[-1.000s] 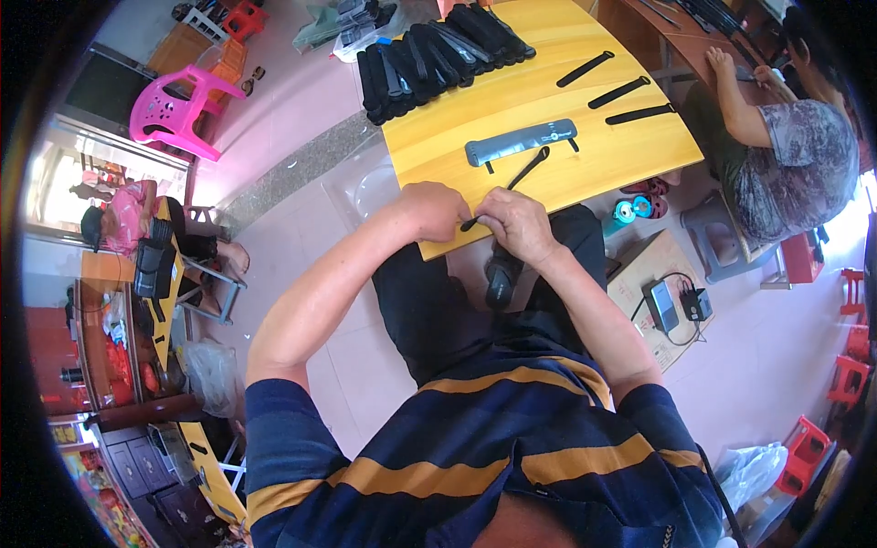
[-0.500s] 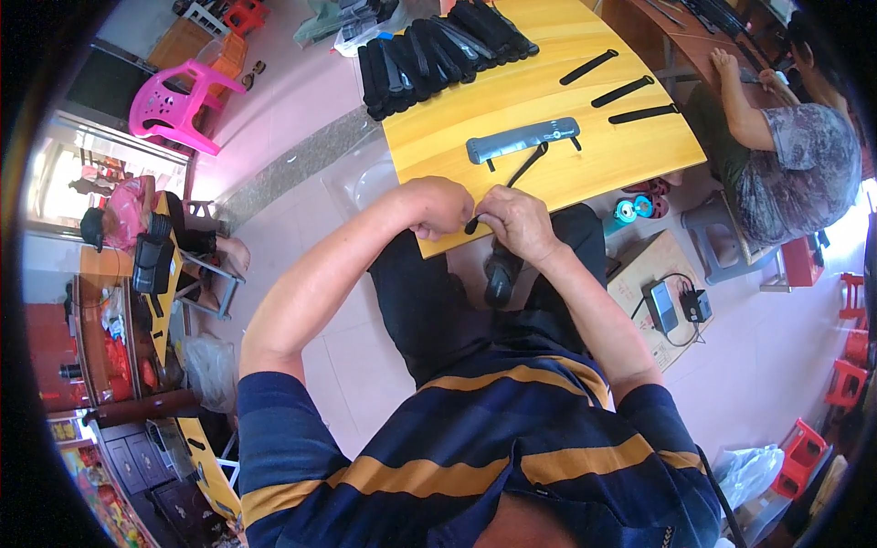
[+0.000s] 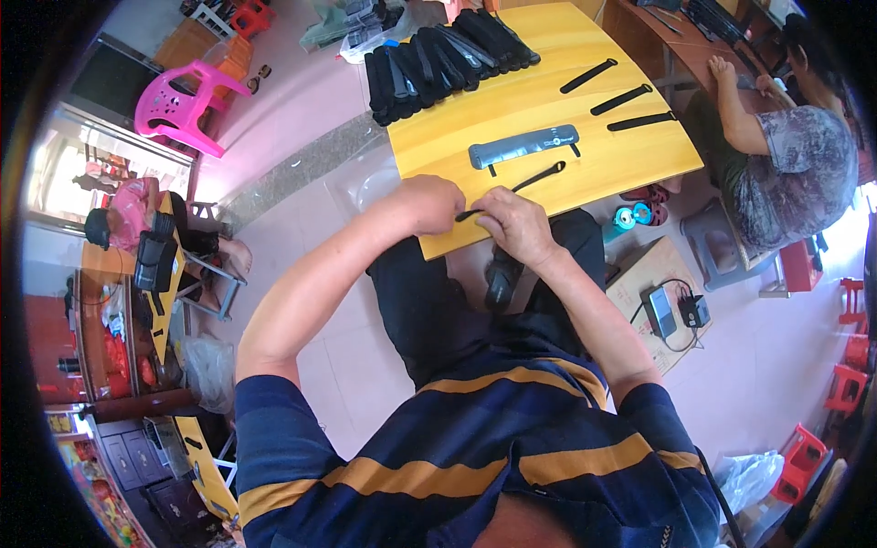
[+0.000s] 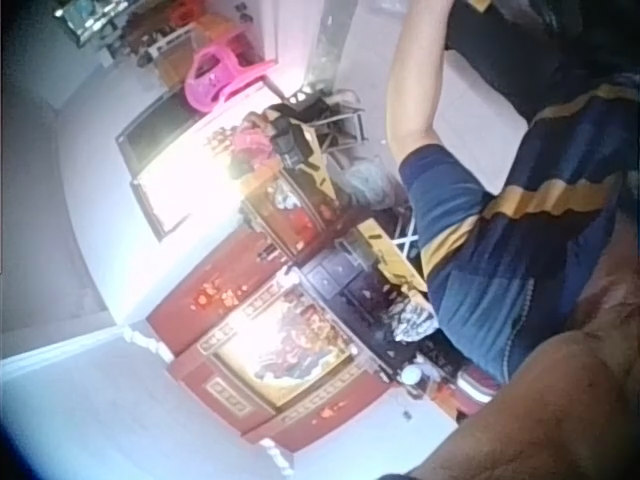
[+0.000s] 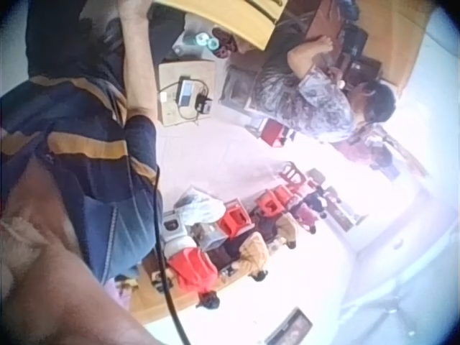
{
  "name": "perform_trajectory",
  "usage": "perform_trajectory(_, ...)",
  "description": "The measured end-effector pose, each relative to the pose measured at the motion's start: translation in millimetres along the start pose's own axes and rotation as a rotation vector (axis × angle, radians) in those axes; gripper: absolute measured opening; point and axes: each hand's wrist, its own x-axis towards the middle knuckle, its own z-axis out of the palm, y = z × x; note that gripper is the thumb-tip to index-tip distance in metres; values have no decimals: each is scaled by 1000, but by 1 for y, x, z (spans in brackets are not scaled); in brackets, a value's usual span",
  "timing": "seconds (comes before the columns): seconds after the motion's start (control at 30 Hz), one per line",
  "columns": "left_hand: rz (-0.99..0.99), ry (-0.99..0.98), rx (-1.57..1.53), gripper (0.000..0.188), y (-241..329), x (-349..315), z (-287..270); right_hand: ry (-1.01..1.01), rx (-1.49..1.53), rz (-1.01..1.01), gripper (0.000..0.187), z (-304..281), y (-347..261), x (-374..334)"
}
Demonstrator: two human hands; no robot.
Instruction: Assembling straps and handles onto bag components.
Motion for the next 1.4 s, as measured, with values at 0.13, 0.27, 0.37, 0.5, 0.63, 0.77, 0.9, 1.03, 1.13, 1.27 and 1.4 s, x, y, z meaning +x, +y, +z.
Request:
perform_trajectory(0.13,12,265,350,34,22,-10,4,77,12,36,17,8,-5,8)
perform_trajectory(0.27,-54,188,329,34,17,-2,14,33,-30,84,14,22,-5,8)
perform_trajectory(0.37,-29,196,323,35,8,3,20,76,-21,58,12,22,-6,7)
perform_trajectory(0.5,-34,177,323,29,7,7,12,104,5,23,9,24,-2,8)
perform_trajectory(0.63,-41,152,313,19,6,9,6,76,4,12,8,22,-1,9)
perform_trajectory(0.77,4,185,336,16,10,7,4,55,-4,-18,8,23,4,9)
perform_trajectory(0.9,10,211,348,15,13,5,5,45,8,-16,8,23,4,10)
perform_trajectory(1.03,30,203,339,15,11,8,5,61,7,-36,7,23,4,11)
perform_trajectory(1.13,28,206,315,15,6,12,9,67,5,-43,7,24,3,10)
perform_trajectory(1.27,15,203,270,18,3,12,12,68,4,-19,8,26,6,10)
perform_trajectory(1.4,43,354,199,25,-7,3,33,56,0,-2,7,24,5,6)
